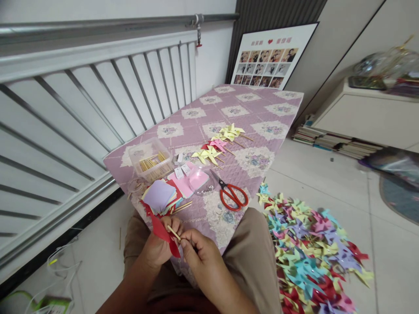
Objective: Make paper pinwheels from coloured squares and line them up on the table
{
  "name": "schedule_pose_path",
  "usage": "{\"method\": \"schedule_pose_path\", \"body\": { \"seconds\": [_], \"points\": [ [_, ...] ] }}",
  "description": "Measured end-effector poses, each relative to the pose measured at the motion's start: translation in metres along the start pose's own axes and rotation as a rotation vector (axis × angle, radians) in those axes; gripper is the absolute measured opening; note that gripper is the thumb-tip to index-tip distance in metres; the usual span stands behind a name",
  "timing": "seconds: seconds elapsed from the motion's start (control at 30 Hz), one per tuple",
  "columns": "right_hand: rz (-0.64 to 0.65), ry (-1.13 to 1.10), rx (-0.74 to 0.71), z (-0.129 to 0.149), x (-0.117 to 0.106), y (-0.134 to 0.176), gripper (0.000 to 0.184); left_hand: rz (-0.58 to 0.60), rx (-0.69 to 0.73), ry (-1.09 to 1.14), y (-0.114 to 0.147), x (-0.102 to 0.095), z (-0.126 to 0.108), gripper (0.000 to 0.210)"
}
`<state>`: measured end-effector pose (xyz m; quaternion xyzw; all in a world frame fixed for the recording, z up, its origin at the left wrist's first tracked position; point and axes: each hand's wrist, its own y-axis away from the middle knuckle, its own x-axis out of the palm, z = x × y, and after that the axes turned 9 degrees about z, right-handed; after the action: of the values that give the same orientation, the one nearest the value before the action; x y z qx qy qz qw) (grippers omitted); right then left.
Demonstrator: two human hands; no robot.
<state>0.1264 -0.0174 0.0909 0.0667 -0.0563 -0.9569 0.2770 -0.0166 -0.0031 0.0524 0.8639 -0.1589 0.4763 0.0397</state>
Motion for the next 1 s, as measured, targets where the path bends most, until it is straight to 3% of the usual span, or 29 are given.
{"method": "schedule_pose_path", "body": {
  "seconds": [0.6, 1.0],
  "points": [
    [-0.006, -0.03, -0.053, 0.0, 0.006, 0.002, 0.02, 0.031, 0.051, 0.036, 0.002, 0.005, -0.001, 0.026],
    [-0.03, -0.031, -0.103, 0.005, 0.007, 0.002, 0.01, -0.033, 0.05, 0.005, 0.001, 0.012, -0.002, 0.033]
  ]
}}
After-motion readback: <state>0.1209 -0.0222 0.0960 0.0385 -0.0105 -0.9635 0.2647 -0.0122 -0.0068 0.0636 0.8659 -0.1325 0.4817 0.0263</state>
